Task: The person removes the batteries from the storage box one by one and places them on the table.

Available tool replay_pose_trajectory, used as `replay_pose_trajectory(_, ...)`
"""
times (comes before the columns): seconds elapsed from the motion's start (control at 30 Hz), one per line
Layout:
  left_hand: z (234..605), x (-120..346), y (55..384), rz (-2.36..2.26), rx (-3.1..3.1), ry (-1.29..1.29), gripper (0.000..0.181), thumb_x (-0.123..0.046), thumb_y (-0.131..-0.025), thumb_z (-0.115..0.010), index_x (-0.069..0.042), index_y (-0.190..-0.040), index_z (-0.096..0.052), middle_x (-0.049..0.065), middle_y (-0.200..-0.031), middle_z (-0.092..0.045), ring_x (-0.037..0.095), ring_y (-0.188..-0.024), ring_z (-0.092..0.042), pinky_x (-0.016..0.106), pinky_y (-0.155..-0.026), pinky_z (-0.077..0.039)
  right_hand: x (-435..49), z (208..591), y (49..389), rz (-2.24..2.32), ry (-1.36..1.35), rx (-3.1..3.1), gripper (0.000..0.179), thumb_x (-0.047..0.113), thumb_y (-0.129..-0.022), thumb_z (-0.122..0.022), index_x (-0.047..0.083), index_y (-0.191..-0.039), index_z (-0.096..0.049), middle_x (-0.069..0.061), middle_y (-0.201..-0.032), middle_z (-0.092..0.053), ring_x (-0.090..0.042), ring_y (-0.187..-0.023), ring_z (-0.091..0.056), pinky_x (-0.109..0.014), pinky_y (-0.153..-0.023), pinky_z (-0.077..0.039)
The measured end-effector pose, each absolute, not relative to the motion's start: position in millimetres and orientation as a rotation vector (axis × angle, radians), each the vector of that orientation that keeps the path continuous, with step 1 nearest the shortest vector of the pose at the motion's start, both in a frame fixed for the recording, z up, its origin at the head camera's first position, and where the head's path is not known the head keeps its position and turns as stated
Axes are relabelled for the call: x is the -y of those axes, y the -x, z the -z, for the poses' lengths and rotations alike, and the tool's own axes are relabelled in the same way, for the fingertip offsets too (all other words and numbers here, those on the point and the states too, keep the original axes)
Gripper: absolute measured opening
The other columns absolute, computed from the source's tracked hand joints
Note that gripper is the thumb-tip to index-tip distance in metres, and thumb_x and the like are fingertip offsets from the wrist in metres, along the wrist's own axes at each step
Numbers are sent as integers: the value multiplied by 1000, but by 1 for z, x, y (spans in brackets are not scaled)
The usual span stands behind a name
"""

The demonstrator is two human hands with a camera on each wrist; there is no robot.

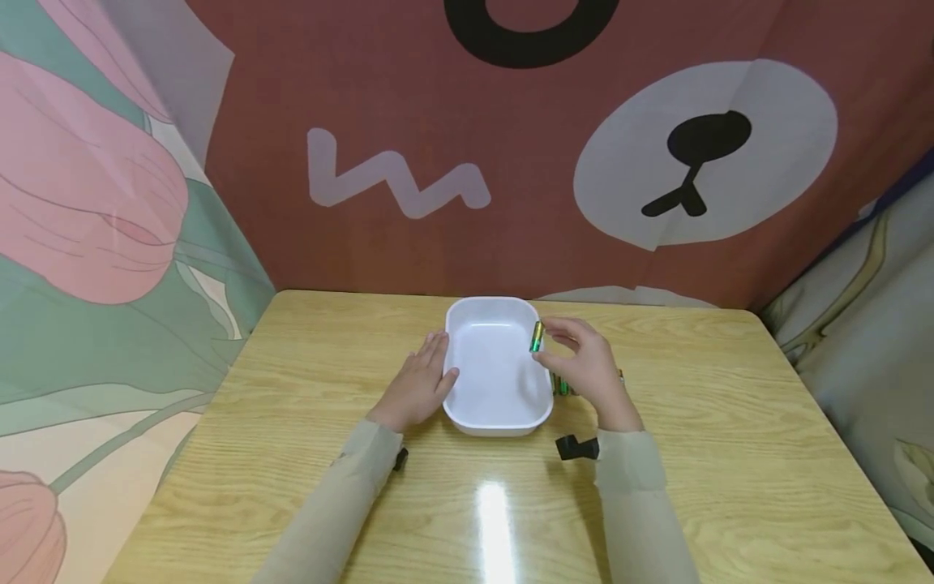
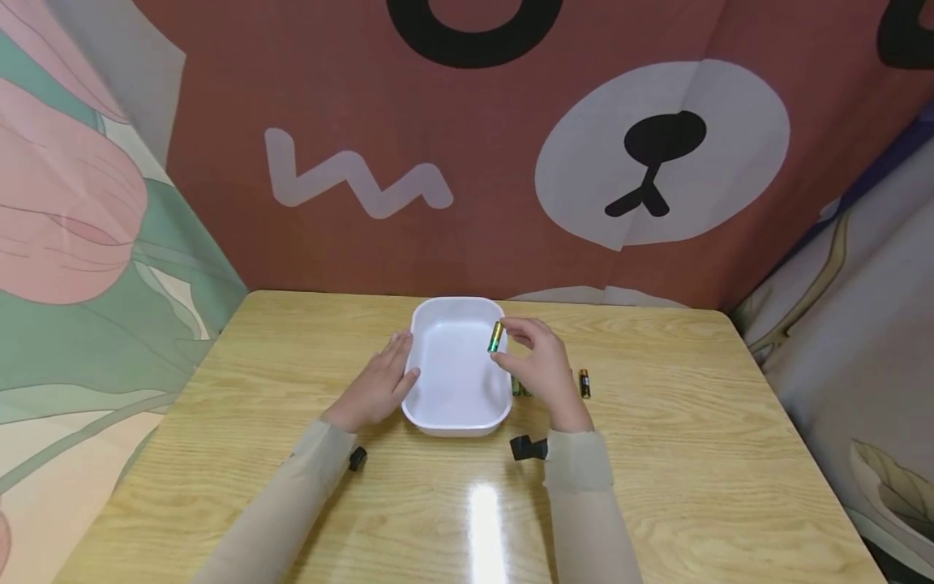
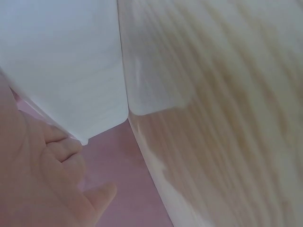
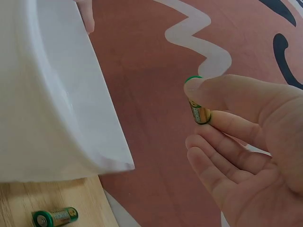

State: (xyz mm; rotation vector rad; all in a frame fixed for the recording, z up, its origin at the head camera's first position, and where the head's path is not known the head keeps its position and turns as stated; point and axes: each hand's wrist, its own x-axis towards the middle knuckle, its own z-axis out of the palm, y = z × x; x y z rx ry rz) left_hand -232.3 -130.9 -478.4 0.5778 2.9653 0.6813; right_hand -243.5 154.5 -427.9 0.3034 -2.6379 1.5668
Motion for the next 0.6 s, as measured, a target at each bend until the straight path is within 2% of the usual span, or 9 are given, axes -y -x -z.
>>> replay_pose_trajectory(0.3, 479, 133, 233, -677, -2972, -568, 68, -38, -111, -35, 2, -161, -11, 17, -168, -13, 31, -156, -8, 58, -122, -18, -171, 425, 237, -1497, -317, 2656, 55, 11, -88, -79, 7, -140, -60, -13, -136, -58, -33, -128, -55, -43, -107, -48)
replay_pose_trajectory(0.6, 479, 133, 232, -663, -2992, -580, 69, -38, -110, -36, 2, -161, -12, 18, -168, -15, 31, -155, -9, 58, -122, -18, -189, 421, 232, -1451, -308, 2635, 54, 7, -89, -78, 2, -139, -58, -17, -138, -56, -37, -130, -54, -44, -107, -48)
